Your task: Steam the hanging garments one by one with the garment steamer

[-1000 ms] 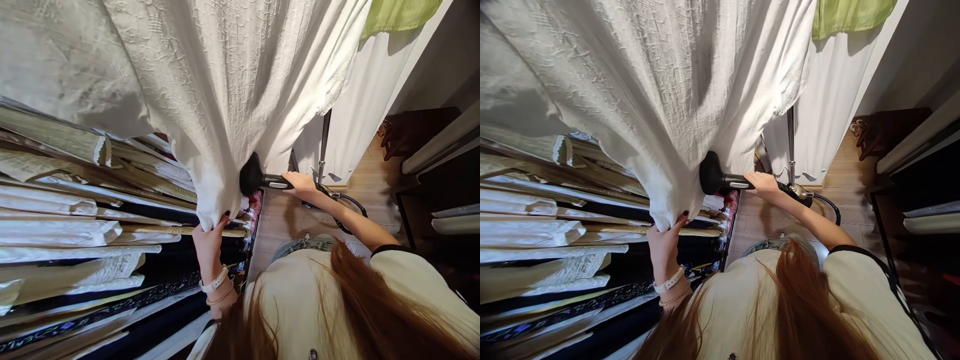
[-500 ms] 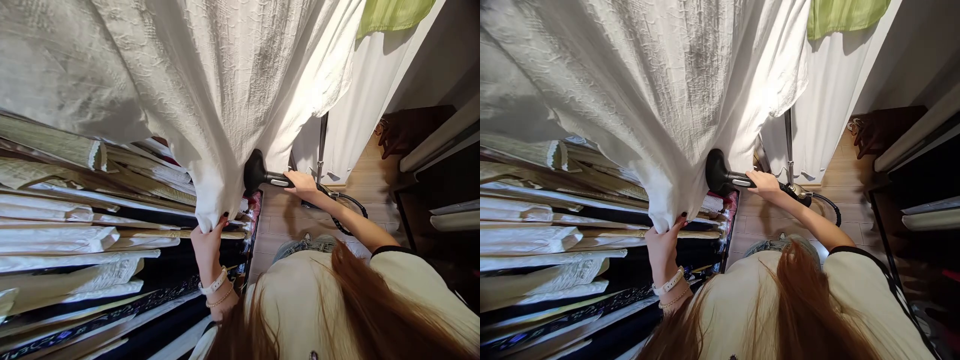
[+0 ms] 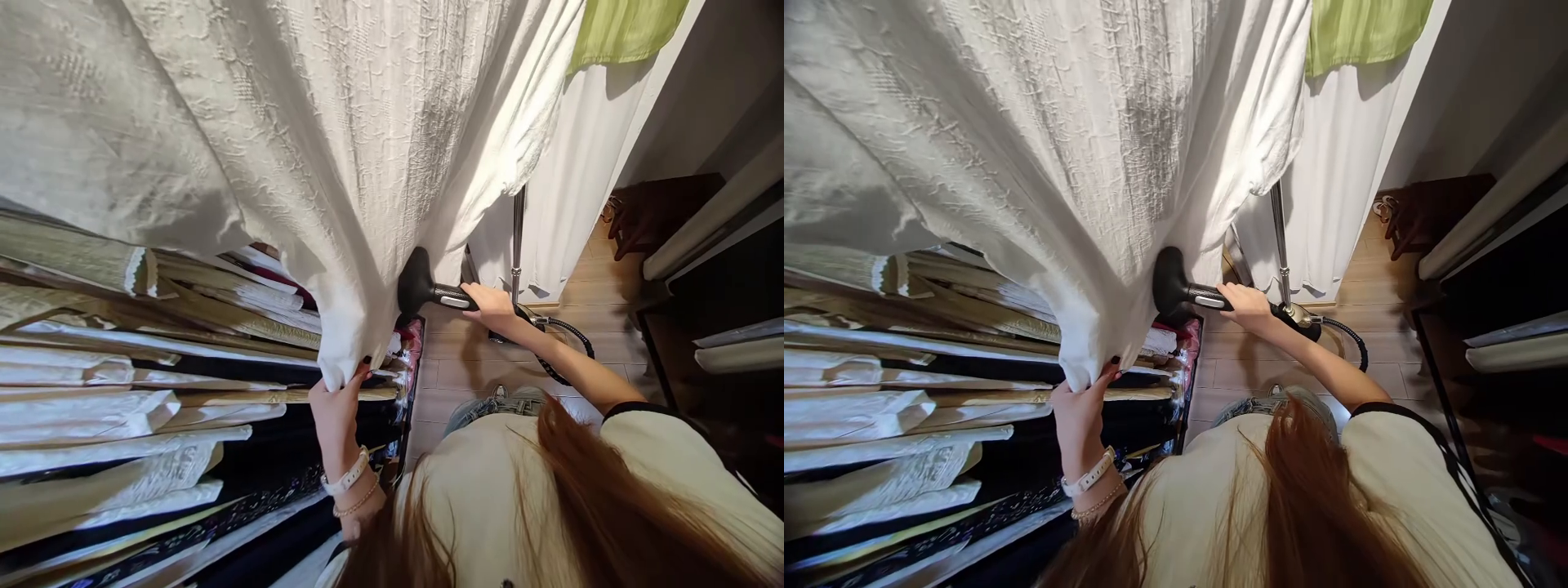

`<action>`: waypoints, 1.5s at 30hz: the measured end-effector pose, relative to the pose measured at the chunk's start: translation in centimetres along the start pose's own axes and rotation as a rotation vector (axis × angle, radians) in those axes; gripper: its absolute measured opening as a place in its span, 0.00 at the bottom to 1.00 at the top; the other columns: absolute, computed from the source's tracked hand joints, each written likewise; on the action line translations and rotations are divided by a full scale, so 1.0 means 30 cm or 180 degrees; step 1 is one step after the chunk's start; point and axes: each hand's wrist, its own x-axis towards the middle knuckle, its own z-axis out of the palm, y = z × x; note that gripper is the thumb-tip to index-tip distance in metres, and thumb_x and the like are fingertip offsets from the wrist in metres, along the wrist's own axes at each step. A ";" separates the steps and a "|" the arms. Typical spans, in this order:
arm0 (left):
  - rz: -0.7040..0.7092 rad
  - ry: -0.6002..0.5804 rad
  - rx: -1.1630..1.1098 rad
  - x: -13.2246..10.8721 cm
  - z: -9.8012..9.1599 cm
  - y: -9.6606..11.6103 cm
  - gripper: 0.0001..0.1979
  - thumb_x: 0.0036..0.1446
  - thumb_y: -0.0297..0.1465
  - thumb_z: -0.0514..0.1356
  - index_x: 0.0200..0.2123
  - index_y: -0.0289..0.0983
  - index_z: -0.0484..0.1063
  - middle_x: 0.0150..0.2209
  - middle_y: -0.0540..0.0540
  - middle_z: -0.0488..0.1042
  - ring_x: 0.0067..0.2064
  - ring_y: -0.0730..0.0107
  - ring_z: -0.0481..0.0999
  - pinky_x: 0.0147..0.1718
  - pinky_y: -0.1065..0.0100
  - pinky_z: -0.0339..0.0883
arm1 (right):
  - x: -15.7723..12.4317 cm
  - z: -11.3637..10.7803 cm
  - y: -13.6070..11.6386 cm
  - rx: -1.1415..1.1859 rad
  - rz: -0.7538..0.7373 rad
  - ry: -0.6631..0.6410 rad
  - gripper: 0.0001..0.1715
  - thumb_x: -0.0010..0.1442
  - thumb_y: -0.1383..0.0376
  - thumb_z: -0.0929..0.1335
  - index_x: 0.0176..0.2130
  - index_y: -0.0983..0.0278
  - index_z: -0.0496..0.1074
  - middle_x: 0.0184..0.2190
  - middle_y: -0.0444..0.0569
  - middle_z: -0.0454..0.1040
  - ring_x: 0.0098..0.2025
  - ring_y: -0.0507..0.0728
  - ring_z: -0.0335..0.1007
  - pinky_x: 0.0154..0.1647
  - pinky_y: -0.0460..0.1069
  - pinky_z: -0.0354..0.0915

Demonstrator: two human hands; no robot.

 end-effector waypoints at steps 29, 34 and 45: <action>-0.0290 -0.0356 -0.0641 0.045 0.090 -0.057 0.22 0.30 0.35 0.75 0.32 0.31 0.79 0.31 0.45 0.78 0.32 0.67 0.73 0.33 0.64 0.69 | -0.241 0.065 0.138 0.0457 0.1189 0.0622 0.27 0.61 0.59 0.71 0.58 0.63 0.72 0.53 0.53 0.78 0.52 0.62 0.77 0.46 0.50 0.70; -0.0587 -0.0545 -0.1514 0.120 0.292 -0.140 0.21 0.35 0.31 0.74 0.37 0.36 0.77 0.39 0.46 0.79 0.36 0.68 0.76 0.31 0.70 0.69 | -0.446 0.006 0.125 0.0943 0.2502 0.1264 0.31 0.56 0.50 0.71 0.55 0.60 0.72 0.46 0.52 0.80 0.44 0.63 0.77 0.42 0.53 0.69; -0.1139 -0.1495 -0.2817 0.219 0.857 -0.103 0.10 0.56 0.23 0.66 0.42 0.38 0.74 0.43 0.45 0.77 0.44 0.75 0.77 0.51 0.68 0.73 | -0.637 -0.190 0.062 0.1075 0.3731 0.3052 0.30 0.51 0.50 0.74 0.47 0.65 0.71 0.37 0.48 0.74 0.38 0.57 0.69 0.43 0.52 0.66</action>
